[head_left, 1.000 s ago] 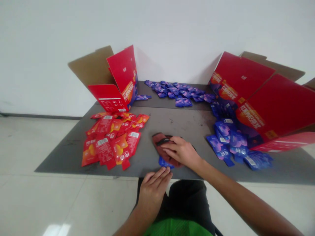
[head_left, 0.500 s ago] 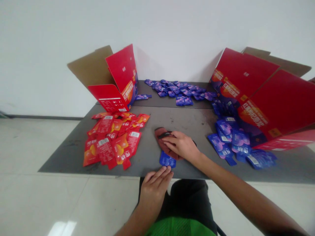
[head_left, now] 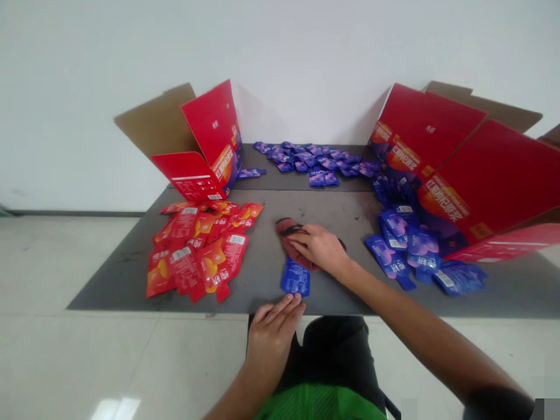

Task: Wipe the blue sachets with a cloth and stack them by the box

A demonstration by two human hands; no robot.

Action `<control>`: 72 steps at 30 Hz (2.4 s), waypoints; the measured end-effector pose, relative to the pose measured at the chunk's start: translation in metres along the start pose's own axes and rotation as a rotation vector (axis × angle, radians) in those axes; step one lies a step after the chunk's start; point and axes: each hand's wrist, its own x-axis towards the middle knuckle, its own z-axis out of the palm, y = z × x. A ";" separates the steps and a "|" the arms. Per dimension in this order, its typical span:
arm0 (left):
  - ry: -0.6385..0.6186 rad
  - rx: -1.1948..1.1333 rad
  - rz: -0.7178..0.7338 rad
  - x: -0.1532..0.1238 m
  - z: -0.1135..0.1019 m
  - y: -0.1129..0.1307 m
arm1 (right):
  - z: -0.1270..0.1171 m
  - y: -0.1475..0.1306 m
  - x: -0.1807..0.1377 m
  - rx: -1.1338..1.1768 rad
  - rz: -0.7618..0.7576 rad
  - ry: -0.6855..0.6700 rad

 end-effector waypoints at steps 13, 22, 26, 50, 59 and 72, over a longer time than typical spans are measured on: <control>-0.001 0.011 0.021 0.000 0.001 -0.002 | 0.000 -0.003 0.001 0.030 0.018 -0.039; 0.013 0.012 -0.011 -0.002 0.005 -0.001 | -0.005 -0.043 -0.047 0.132 -0.156 -0.034; 0.007 0.026 0.037 -0.001 0.002 -0.002 | 0.003 -0.018 -0.015 0.040 -0.041 -0.082; -0.042 0.007 0.035 0.027 -0.012 -0.008 | -0.037 -0.001 -0.047 0.297 0.174 0.349; -0.086 0.367 -0.274 0.078 0.017 0.001 | -0.011 0.003 -0.133 0.553 0.412 0.559; -0.132 0.118 -0.342 0.101 0.017 -0.028 | -0.005 0.005 -0.140 0.671 0.443 0.611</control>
